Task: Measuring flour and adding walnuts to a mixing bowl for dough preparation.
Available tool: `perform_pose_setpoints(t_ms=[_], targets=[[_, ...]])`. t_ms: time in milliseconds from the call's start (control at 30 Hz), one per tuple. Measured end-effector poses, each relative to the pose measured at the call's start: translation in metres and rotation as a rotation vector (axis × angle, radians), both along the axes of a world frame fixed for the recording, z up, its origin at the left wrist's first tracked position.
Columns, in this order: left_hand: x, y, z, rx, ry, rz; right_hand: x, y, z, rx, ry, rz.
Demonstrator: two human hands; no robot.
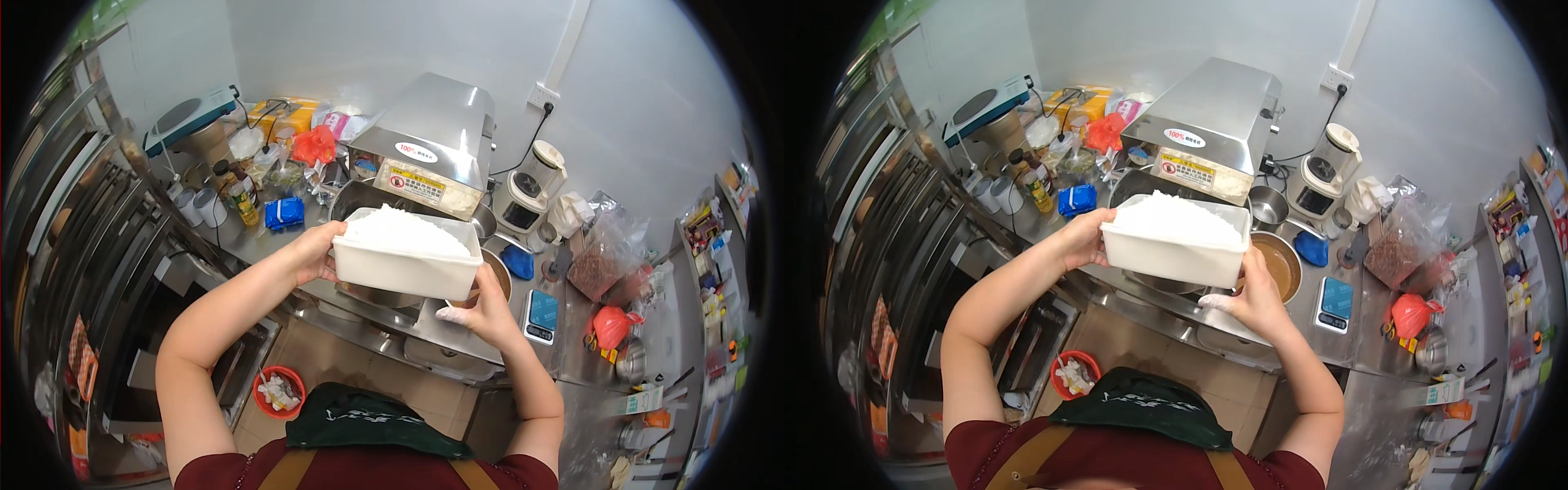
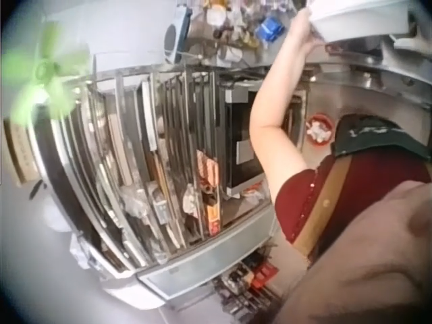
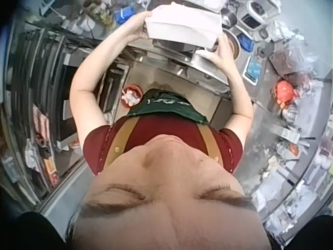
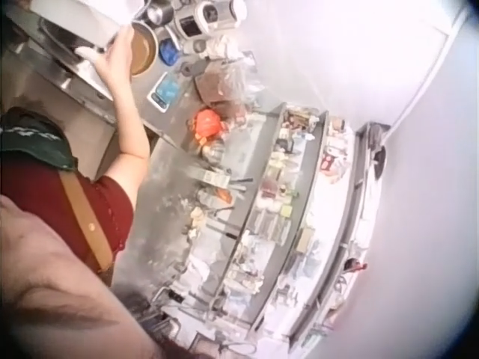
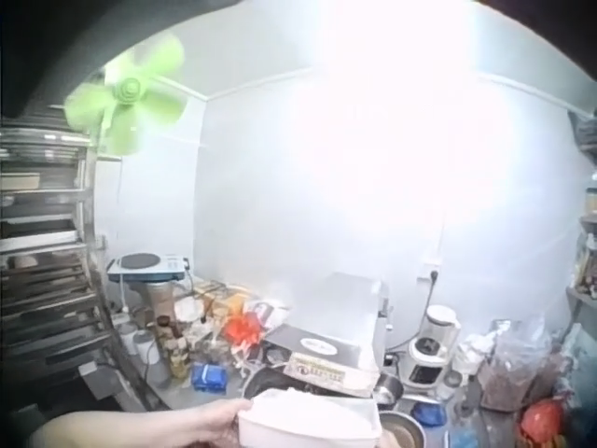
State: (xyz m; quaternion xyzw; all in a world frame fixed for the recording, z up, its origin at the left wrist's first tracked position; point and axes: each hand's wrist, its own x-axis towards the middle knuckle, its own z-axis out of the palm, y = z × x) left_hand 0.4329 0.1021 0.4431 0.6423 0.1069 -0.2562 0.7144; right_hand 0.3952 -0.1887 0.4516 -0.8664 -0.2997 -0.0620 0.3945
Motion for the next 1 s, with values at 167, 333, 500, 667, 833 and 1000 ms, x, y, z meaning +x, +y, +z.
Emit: perform_pose_setpoints(t_ms=[167,333,500,667,833,1000], targets=[[0.045,0.014,-0.005,0.075,0.114,-0.173,0.005,0.025,-0.016,-0.116,-0.362,-0.288],[0.076,0.027,0.000,0.212,0.049,-0.470,0.009,0.056,-0.016,-0.069,-0.398,-0.510],[0.097,0.050,-0.007,0.036,-0.232,-0.747,0.015,0.070,-0.015,-0.013,-0.358,-0.610],[0.104,0.052,-0.015,-0.027,-0.407,-0.825,0.022,0.080,-0.009,0.055,-0.357,-0.694],[0.102,0.049,-0.015,0.177,-0.430,-0.684,0.028,0.092,-0.008,0.087,-0.404,-0.707],[0.106,0.053,-0.029,0.410,-0.963,-0.670,0.034,0.105,0.004,0.077,-0.469,-0.724]])
